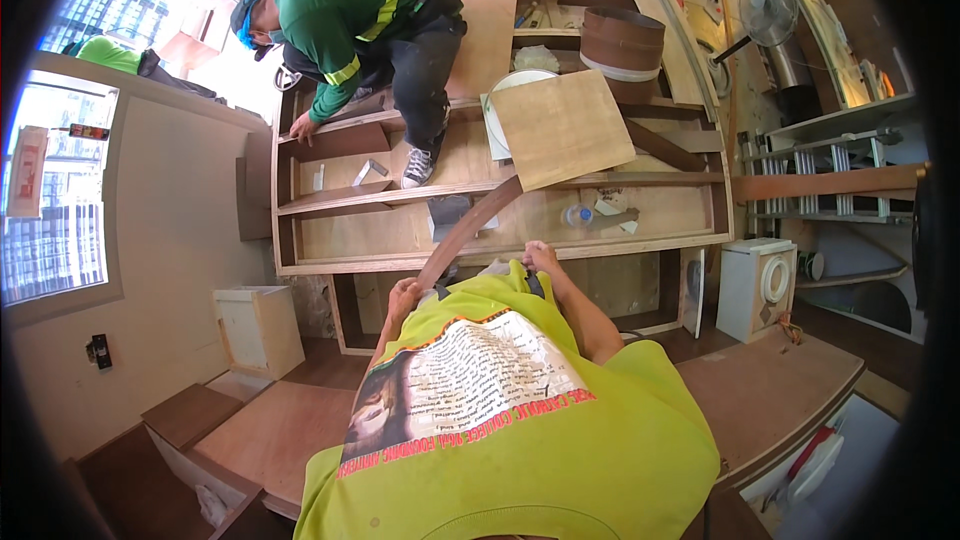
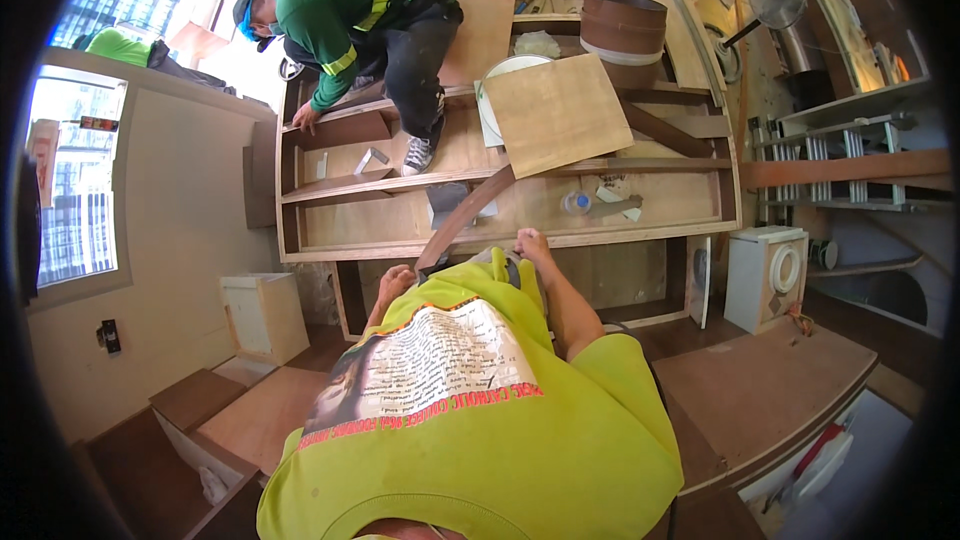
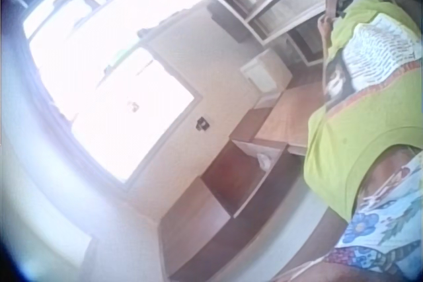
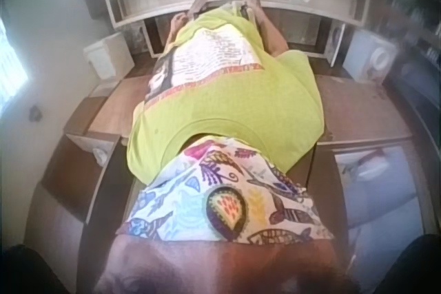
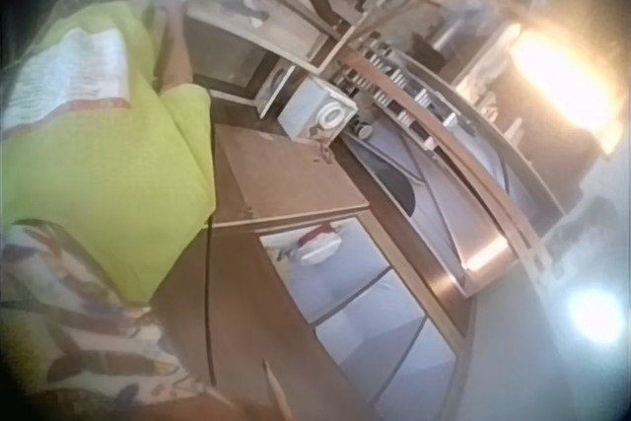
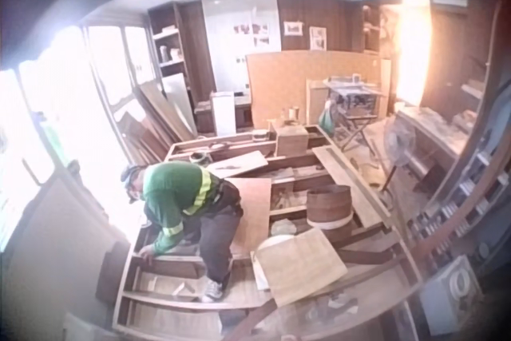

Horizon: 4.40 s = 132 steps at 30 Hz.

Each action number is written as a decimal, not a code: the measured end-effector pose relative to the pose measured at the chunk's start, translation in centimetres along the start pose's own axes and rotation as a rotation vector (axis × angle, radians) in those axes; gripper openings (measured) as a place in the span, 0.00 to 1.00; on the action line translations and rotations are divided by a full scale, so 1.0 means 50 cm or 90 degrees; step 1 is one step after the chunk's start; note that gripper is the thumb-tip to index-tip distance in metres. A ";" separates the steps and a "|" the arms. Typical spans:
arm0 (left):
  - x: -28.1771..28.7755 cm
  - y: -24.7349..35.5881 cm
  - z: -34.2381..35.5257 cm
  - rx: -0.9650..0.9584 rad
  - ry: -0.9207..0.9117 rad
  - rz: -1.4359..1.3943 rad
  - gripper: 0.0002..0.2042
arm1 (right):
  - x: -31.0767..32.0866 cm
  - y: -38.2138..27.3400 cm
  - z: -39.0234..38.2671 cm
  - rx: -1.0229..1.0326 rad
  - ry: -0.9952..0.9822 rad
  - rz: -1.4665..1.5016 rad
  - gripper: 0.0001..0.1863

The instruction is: The person installs white trim pieces and wooden panels onto a curved wooden cabinet structure. They handle various wooden components, aligning and fitting them into place while another person works nearby.

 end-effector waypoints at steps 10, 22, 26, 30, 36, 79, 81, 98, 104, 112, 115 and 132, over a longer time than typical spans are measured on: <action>0.005 -0.004 0.000 0.008 0.008 -0.042 0.18 | -0.026 0.017 0.031 -0.007 -0.017 0.015 0.12; -0.006 0.026 -0.014 -0.010 0.000 -0.079 0.15 | -0.047 0.029 0.059 0.038 -0.028 0.060 0.09; 0.041 -0.004 0.017 -0.024 -0.049 -0.019 0.19 | -0.065 0.011 0.060 0.057 -0.044 0.063 0.09; 0.010 0.010 0.004 -0.011 0.003 -0.007 0.24 | -0.046 0.022 0.061 0.023 -0.027 0.083 0.09; -0.004 0.048 -0.021 -0.008 0.012 0.063 0.26 | -0.046 0.012 0.042 0.026 -0.037 0.082 0.08; 0.030 -0.005 0.035 -0.035 -0.039 0.087 0.27 | -0.051 -0.003 0.053 0.028 -0.050 0.148 0.06; 0.031 -0.006 0.034 -0.034 -0.036 0.094 0.27 | -0.051 -0.009 0.042 0.027 -0.050 0.155 0.07; -0.007 0.048 -0.003 -0.053 -0.024 0.146 0.20 | -0.055 0.030 0.064 0.056 -0.028 0.130 0.06; -0.026 0.040 -0.002 0.000 -0.003 0.068 0.22 | -0.032 0.009 0.043 0.082 0.005 0.066 0.06; -0.005 0.000 0.009 -0.066 0.031 0.154 0.19 | -0.010 0.092 0.160 0.192 -0.118 -0.049 0.10; 0.007 0.037 0.056 -0.091 0.012 0.257 0.16 | -0.019 0.092 0.206 0.296 -0.223 0.128 0.15; 0.036 -0.022 0.001 -0.068 0.103 0.013 0.16 | 0.003 0.058 0.200 -0.116 -0.310 0.005 0.16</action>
Point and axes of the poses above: each hand's wrist, its own z-axis towards the middle knuckle, its own x-axis out of the back of the hand, y = z × x, the point moved 3 cm from there along z, towards the middle knuckle, and after that the axes turned 10 degrees about -z, right-handed, at the moved point
